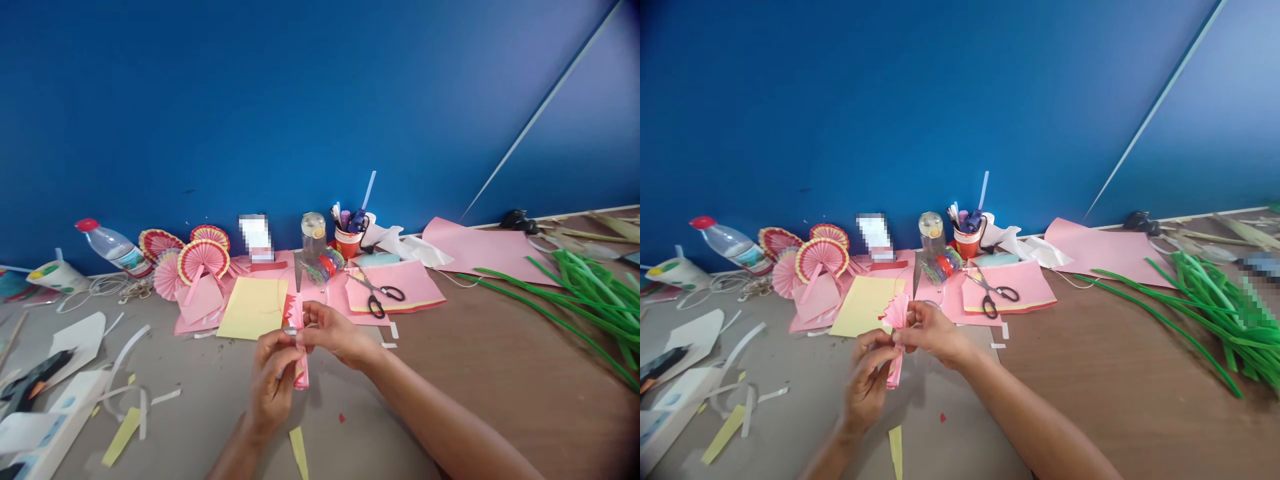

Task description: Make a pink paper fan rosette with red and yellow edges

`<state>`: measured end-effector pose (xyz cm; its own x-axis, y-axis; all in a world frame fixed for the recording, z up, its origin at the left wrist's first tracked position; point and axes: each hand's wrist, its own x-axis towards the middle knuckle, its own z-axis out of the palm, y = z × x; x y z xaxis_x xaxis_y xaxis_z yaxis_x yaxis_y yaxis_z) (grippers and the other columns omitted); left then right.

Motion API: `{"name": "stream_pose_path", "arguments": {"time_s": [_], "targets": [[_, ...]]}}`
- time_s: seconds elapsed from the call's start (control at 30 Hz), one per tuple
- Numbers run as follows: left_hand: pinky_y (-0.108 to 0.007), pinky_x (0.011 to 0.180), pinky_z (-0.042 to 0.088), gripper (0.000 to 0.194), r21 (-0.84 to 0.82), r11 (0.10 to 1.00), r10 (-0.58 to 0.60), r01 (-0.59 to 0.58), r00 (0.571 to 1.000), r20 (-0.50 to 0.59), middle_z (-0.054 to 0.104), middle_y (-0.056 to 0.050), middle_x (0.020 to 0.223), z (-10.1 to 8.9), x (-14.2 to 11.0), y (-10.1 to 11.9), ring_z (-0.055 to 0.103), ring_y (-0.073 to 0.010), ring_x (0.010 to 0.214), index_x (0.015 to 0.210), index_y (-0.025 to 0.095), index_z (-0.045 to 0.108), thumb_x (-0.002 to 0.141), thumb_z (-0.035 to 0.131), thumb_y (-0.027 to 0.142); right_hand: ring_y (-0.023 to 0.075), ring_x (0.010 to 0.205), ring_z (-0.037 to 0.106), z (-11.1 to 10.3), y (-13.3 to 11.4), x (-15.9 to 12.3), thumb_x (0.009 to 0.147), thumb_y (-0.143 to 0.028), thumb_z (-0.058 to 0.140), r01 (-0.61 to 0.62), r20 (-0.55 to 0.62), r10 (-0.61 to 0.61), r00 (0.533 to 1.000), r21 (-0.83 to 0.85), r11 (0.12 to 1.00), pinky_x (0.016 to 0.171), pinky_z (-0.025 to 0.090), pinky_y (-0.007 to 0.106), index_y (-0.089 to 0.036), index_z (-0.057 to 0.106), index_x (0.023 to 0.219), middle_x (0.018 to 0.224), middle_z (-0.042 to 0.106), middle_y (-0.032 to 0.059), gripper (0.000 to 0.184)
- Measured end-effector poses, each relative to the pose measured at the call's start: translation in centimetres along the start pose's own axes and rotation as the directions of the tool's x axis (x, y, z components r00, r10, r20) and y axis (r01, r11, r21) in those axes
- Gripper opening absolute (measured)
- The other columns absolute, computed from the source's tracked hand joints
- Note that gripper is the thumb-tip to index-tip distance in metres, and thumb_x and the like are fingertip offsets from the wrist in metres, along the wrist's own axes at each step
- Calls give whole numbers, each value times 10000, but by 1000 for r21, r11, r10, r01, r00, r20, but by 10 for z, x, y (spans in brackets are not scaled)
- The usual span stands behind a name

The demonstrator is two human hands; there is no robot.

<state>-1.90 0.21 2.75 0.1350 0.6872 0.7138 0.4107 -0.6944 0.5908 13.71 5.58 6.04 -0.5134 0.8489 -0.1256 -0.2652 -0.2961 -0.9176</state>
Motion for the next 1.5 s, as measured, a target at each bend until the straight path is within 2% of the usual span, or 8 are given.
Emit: {"name": "stream_pose_path", "arguments": {"time_s": [0.13,0.27,0.53,0.67,0.8,0.97,1.23,1.5], "targets": [[-288,780,547,288,21,999,39,-39,999,36,598,-65,1033,-2,-3,-2,625,-170,946,1024,231,621,832,528,37,65,469,415,7,3,1,647,-272,717,37,-208,-35,977,6,999,486,316,219,-175,528,805,561,483,-84,264],[-306,806,545,332,-70,997,27,-20,994,106,639,-74,1017,-5,-4,-4,636,-177,952,1081,224,597,836,497,22,63,479,407,7,1,0,681,-319,679,25,-136,-12,991,90,996,500,316,225,-159,556,707,588,510,-46,204],[-257,621,518,243,-168,976,-123,139,987,103,647,-57,886,-4,-3,0,627,-155,743,1041,220,601,863,481,106,70,475,392,4,-2,-3,738,-257,576,31,-152,-51,987,-136,990,525,313,230,-172,509,583,493,449,-59,189],[-227,550,479,162,-147,957,-234,249,965,117,620,-13,730,-4,-1,4,581,-122,592,947,202,612,857,499,129,77,470,424,7,-2,-4,745,-227,551,40,-163,-73,984,-196,980,519,335,227,-165,573,782,516,515,-59,75],[-211,524,450,102,-107,943,-305,316,946,107,584,10,632,-5,-1,7,545,-108,536,795,185,614,843,525,168,90,471,454,10,-1,-4,729,-211,568,56,-199,-97,975,-203,978,513,363,233,-145,514,1057,548,547,-70,338],[-201,511,450,89,-108,912,-387,395,918,87,586,17,616,-3,1,7,539,-105,527,785,182,621,827,543,195,90,494,482,14,3,-3,698,-196,593,74,-274,-122,954,-179,981,489,378,230,-167,465,987,614,539,-68,317],[-232,542,518,249,-253,876,-422,410,907,6,672,-23,799,2,4,1,613,-132,637,1030,188,619,782,623,203,95,569,491,16,16,0,674,-237,645,174,-267,-204,942,-132,976,522,385,230,-180,525,810,663,539,-38,191],[-233,540,519,72,-220,883,-429,414,903,-24,654,-1,712,3,9,3,595,-118,573,838,172,637,771,613,183,111,616,513,18,22,2,709,-217,633,230,-285,-255,924,-117,966,555,407,236,-195,503,860,692,551,-29,201]]}}
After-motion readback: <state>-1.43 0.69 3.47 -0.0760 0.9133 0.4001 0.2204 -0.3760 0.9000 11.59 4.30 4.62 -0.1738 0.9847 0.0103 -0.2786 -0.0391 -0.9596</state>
